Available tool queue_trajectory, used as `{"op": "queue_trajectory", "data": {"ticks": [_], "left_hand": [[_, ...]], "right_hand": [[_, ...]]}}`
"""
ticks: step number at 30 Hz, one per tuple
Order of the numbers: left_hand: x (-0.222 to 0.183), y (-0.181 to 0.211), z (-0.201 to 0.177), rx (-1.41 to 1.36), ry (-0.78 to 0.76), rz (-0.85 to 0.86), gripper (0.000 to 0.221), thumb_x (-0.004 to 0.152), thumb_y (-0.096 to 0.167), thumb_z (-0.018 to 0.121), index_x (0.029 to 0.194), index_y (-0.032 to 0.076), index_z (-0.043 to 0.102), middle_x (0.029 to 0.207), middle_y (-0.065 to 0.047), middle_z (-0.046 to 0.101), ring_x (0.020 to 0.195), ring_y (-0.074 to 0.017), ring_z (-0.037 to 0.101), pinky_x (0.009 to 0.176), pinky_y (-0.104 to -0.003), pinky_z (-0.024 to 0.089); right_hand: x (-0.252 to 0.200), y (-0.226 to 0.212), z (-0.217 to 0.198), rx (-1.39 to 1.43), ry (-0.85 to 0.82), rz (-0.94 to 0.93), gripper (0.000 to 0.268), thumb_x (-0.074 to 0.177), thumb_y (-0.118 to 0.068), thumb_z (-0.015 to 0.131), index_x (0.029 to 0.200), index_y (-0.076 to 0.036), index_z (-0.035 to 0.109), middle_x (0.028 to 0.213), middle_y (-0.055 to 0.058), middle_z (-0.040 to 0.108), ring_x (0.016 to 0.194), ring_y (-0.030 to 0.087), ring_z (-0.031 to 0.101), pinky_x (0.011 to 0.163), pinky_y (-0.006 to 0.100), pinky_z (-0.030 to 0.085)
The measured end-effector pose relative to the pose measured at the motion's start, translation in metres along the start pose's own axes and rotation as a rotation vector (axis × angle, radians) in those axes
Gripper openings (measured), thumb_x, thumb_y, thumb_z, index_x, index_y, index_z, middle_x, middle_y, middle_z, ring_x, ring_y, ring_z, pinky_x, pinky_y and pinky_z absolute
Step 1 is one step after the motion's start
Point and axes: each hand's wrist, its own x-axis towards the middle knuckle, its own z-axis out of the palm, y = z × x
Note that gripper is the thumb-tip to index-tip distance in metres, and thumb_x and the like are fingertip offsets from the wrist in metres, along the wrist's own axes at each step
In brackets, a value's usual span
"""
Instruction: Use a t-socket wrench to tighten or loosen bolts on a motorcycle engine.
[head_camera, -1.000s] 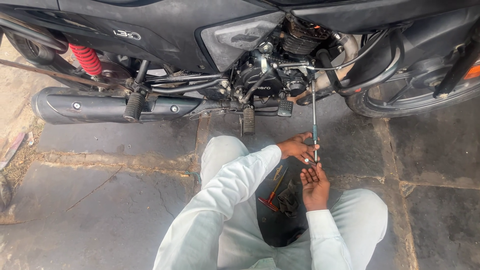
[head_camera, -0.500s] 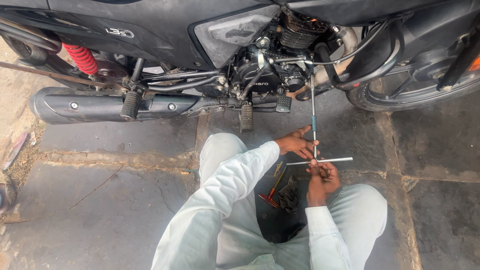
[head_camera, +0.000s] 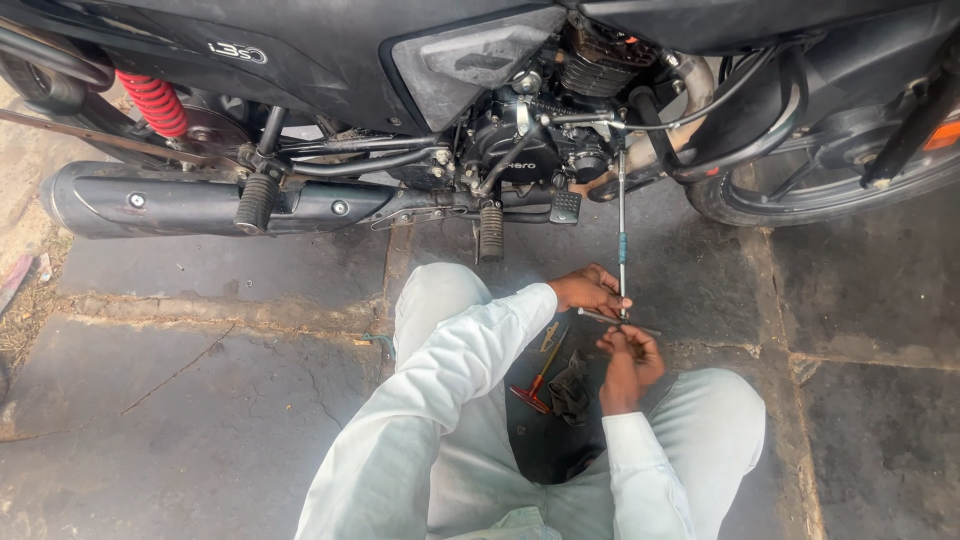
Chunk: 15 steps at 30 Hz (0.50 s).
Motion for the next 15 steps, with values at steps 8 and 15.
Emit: {"op": "queue_trajectory", "data": {"ticks": [8, 15], "left_hand": [[-0.003, 0.006, 0.003, 0.067, 0.028, -0.007, 0.036, 0.086, 0.032, 0.080, 0.106, 0.002, 0.073, 0.100, -0.014, 0.078, 0.092, -0.0220, 0.077, 0.081, -0.035, 0.064], [0.015, -0.022, -0.005, 0.198, -0.065, 0.164, 0.033, 0.087, 0.037, 0.081, 0.100, 0.008, 0.075, 0.090, -0.006, 0.076, 0.079, -0.0139, 0.071, 0.070, -0.030, 0.059]], "right_hand": [[0.004, 0.042, 0.004, 0.813, -0.034, 0.845, 0.017, 0.098, -0.013, 0.074, 0.107, -0.001, 0.066, 0.097, 0.010, 0.069, 0.085, 0.019, 0.072, 0.074, 0.032, 0.062], [-0.009, 0.033, 0.002, 0.606, 0.114, 0.330, 0.007, 0.096, -0.010, 0.072, 0.095, -0.007, 0.065, 0.091, 0.007, 0.073, 0.079, 0.014, 0.071, 0.067, 0.032, 0.063]]}}
